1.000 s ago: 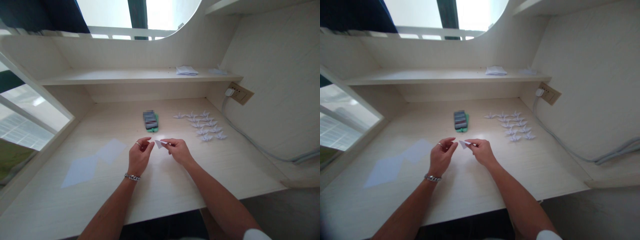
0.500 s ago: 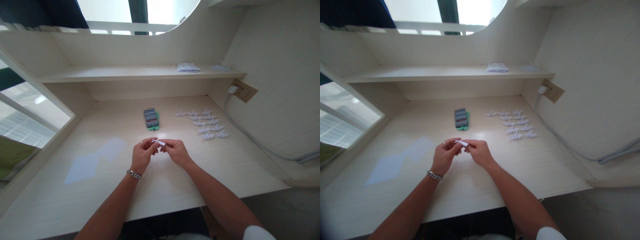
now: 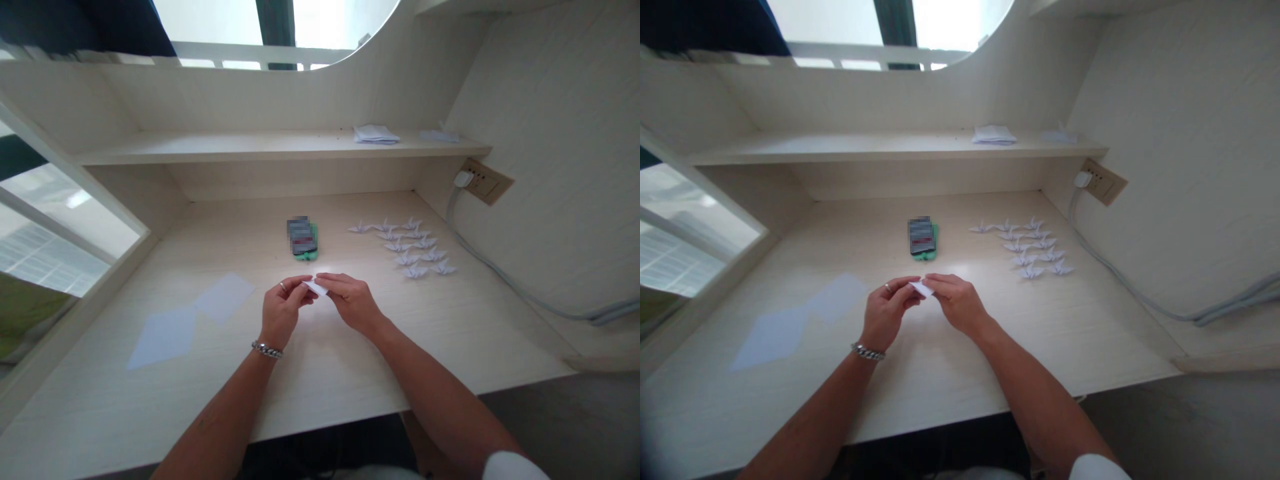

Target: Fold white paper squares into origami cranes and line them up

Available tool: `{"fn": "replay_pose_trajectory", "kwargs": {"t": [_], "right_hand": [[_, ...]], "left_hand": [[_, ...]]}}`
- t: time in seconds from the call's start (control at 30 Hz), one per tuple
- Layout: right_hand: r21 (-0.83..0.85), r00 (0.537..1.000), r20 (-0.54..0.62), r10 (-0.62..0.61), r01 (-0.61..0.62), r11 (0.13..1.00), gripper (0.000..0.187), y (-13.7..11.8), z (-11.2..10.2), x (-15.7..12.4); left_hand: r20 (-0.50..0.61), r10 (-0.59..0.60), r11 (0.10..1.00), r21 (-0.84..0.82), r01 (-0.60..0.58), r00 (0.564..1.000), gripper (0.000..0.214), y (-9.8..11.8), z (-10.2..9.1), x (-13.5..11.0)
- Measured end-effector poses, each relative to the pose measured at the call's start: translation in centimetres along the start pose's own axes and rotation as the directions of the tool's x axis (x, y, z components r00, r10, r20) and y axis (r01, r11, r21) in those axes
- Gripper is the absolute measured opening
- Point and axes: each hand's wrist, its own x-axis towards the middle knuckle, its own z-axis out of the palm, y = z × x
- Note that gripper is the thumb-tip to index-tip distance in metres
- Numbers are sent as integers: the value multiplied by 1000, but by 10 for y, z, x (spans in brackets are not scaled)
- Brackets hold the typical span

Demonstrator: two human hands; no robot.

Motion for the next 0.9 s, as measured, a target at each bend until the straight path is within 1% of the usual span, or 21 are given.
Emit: {"fn": "replay_pose_trajectory", "kwargs": {"t": [0.07, 0.13, 0.2, 0.23, 0.3, 0.43, 0.57, 0.63, 0.7, 0.8, 0.9], "right_hand": [[126, 999, 0, 39, -38, 991, 31, -1, -1, 0], [290, 986, -28, 164, -149, 945, 33, 0, -1, 2], [404, 940, -65, 335, -282, 870, 36, 4, 1, 3], [428, 912, -75, 403, -336, 839, 37, 7, 3, 4], [438, 880, -76, 469, -393, 809, 36, 12, 4, 6], [477, 868, -70, 492, -404, 780, 33, 17, 4, 8], [499, 862, -23, 506, -428, 753, 37, 16, 1, 9], [494, 867, 3, 498, -434, 753, 37, 15, 0, 9], [485, 872, 4, 489, -429, 762, 38, 16, 0, 8], [465, 871, -10, 491, -430, 774, 38, 16, -1, 8], [459, 869, -14, 495, -434, 775, 36, 15, -1, 8]], "left_hand": [[-39, 14, 1000, -2, -14, 999, 27, 0, 0, 0], [-65, 27, 1000, 9, -27, 998, 28, 0, 0, 1], [-61, 34, 999, 36, -32, 998, 31, 0, 0, 0], [-56, 38, 998, 51, -35, 998, 34, 0, 0, 0], [-46, 43, 996, 78, -39, 998, 37, -1, 1, -1], [-40, 51, 990, 133, -45, 998, 38, -2, 1, 0], [-79, 83, 980, 189, -67, 993, 35, -1, 0, 0], [-101, 86, 983, 170, -68, 991, 34, 0, 1, -1], [-107, 70, 991, 121, -57, 992, 32, 2, 2, -1], [-96, 36, 997, 71, -29, 995, 31, 3, 2, -1], [-66, 34, 997, 78, -29, 997, 32, 2, 0, 0]]}}
